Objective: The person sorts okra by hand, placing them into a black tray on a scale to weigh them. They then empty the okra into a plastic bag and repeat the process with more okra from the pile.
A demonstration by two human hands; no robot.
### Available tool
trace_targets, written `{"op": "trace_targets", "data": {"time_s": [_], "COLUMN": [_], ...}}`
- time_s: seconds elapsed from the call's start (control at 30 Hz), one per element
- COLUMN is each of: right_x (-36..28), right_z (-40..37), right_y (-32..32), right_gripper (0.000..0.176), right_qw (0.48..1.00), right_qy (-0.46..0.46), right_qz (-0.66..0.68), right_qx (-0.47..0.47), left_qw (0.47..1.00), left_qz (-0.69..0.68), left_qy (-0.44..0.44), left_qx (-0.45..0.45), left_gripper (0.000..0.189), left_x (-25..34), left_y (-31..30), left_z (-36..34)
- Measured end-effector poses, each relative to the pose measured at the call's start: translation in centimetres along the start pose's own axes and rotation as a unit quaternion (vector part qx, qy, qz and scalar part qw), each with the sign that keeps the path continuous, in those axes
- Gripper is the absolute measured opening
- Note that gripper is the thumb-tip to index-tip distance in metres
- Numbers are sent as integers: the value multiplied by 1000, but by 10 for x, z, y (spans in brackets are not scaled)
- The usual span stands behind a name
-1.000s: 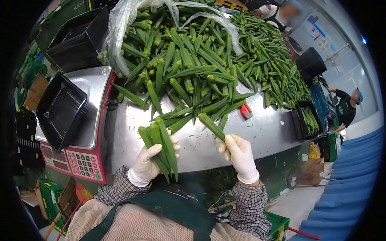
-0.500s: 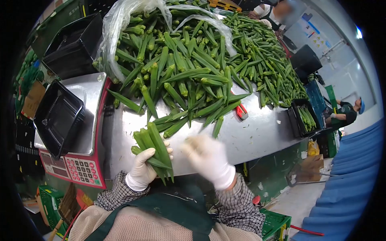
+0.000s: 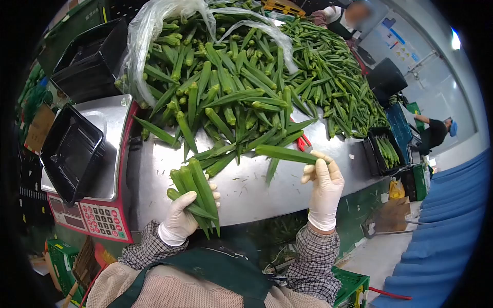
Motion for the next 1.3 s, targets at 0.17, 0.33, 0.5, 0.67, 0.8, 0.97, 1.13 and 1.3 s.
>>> {"op": "trace_targets", "data": {"time_s": [0.17, 0.33, 0.5, 0.67, 0.8, 0.97, 1.13, 1.3], "right_x": [29, 35, 22, 10, 26, 65, 16, 55], "right_z": [-18, -70, -91, -5, 76, 111, 79, 16], "right_y": [21, 110, 146, 70, 22, 16, -27, -34], "right_gripper": [24, 22, 29, 16, 32, 33, 14, 26], "right_qw": [967, 964, 917, 961, 777, 585, 685, 967], "right_qy": [71, 109, 25, -59, -268, -285, -116, 193], "right_qz": [240, 60, -107, -212, -569, -750, -711, -114], "right_qx": [-39, -236, -384, -167, -28, -117, -112, -120], "left_qw": [1000, 999, 1000, 999, 997, 997, 998, 996], "left_qz": [-7, 10, 9, -16, -47, -47, -38, -41], "left_qy": [12, 24, 22, 33, 31, 41, 31, 26], "left_qx": [-28, -36, 10, 5, -49, -44, -34, -76], "left_gripper": [49, 62, 61, 61, 59, 60, 62, 61], "left_x": [2, -1, 5, 9, 7, 8, 6, 5], "left_y": [1, 6, -7, 2, 6, 4, 2, 11], "left_z": [-1, -3, -3, -3, -2, -2, -3, -1]}}
Point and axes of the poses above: each hand's wrist, its own z-axis towards the middle knuckle, its own y-axis out of the palm, x = y × z, the point moved 9 cm from there along z, towards the middle knuckle, and after that the axes turned 5 degrees about -x, right-handed, at the moved point
